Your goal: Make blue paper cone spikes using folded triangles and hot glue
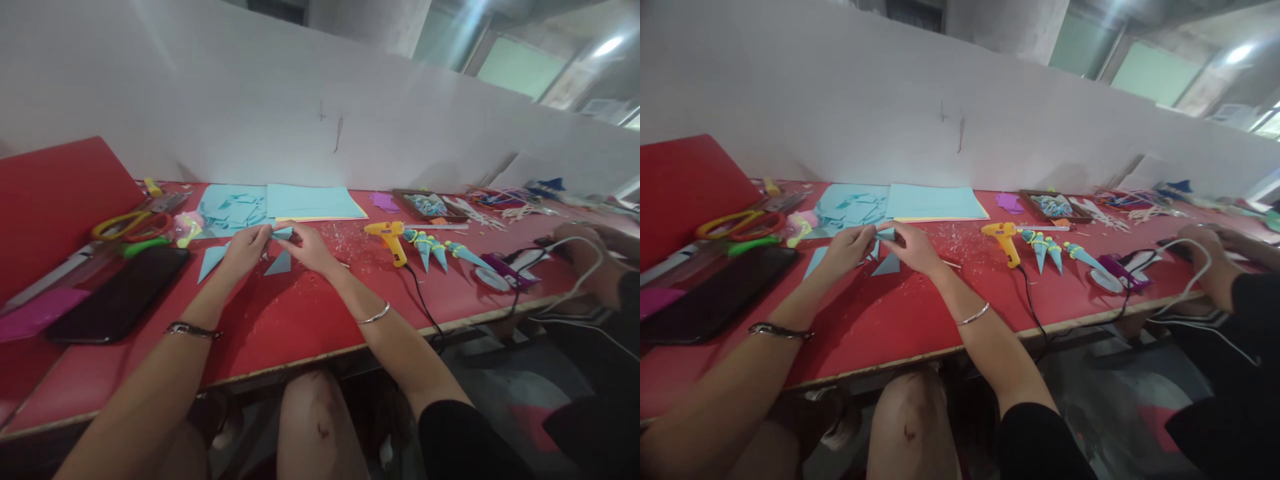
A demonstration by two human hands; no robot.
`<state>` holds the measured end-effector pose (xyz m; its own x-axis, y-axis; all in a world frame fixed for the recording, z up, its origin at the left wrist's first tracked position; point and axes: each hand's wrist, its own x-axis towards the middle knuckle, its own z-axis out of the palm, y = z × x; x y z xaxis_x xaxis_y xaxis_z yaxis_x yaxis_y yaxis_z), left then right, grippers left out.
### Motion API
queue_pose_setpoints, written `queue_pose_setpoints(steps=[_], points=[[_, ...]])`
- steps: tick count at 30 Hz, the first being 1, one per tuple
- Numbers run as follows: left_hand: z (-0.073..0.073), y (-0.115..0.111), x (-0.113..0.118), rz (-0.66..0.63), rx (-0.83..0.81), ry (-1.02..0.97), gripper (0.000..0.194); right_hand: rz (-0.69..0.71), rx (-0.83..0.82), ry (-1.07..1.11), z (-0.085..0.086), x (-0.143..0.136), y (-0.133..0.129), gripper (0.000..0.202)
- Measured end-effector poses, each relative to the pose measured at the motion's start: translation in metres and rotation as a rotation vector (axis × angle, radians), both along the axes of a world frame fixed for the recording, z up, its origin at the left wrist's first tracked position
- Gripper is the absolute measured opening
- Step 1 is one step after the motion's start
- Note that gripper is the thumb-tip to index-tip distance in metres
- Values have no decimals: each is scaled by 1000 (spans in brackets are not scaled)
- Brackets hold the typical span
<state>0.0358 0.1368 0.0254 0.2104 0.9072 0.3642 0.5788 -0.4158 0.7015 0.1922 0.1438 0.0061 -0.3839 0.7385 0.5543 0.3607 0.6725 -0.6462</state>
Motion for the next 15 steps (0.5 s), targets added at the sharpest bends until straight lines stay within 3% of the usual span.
queue_pose_setpoints(steps=[11, 15], points=[[-3, 2, 1, -13, 107, 80, 32, -76, 15, -88, 8, 2, -3, 17], [-4, 3, 1, 51, 129, 63, 31, -121, -7, -148, 7, 2, -3, 24]])
